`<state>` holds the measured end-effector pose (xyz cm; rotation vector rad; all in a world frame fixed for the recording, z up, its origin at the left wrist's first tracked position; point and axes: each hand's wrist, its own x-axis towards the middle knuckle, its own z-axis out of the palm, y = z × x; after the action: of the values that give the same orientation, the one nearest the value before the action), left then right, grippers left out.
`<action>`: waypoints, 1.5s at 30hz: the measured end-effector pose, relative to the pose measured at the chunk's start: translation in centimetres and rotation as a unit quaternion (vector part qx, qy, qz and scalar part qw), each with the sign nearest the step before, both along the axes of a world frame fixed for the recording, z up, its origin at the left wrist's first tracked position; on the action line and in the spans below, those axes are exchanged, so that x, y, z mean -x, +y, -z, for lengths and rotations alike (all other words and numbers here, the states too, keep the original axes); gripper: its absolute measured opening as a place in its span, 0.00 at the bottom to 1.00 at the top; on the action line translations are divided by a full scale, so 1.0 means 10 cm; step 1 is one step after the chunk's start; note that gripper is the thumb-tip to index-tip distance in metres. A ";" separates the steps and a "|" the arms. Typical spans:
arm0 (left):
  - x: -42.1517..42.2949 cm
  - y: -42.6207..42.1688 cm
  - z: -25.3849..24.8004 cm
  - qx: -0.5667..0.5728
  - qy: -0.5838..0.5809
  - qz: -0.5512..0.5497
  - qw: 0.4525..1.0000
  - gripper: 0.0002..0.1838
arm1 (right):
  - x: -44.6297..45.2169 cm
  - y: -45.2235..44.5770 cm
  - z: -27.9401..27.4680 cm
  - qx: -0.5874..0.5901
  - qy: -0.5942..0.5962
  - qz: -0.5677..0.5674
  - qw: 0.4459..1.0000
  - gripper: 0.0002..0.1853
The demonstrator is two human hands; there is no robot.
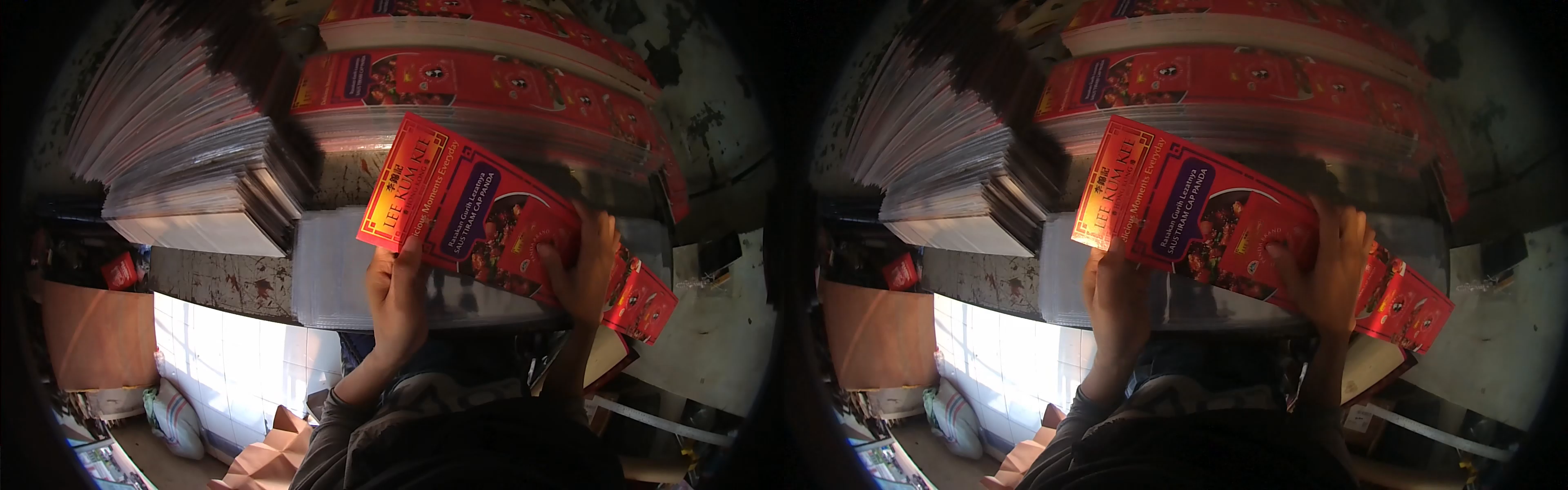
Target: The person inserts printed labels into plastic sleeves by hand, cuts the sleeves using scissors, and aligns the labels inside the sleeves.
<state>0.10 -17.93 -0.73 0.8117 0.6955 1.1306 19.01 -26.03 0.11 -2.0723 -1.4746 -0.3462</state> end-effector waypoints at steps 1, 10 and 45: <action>0.00 0.01 0.03 -0.006 -0.034 0.013 0.999 0.19 | -0.01 0.01 0.01 0.003 -0.001 -0.004 1.000 0.35; -0.04 0.02 0.05 -0.022 -0.032 0.020 0.999 0.16 | 0.00 0.00 0.01 0.000 0.001 -0.004 1.000 0.35; -0.15 0.00 0.04 0.065 -0.096 -0.040 0.992 0.10 | 0.00 -0.02 0.06 0.017 0.000 -0.016 1.000 0.38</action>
<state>1.57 -17.88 -1.12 0.5606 0.6371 1.2063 19.06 -26.26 -0.45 -2.0729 -1.5229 -0.3102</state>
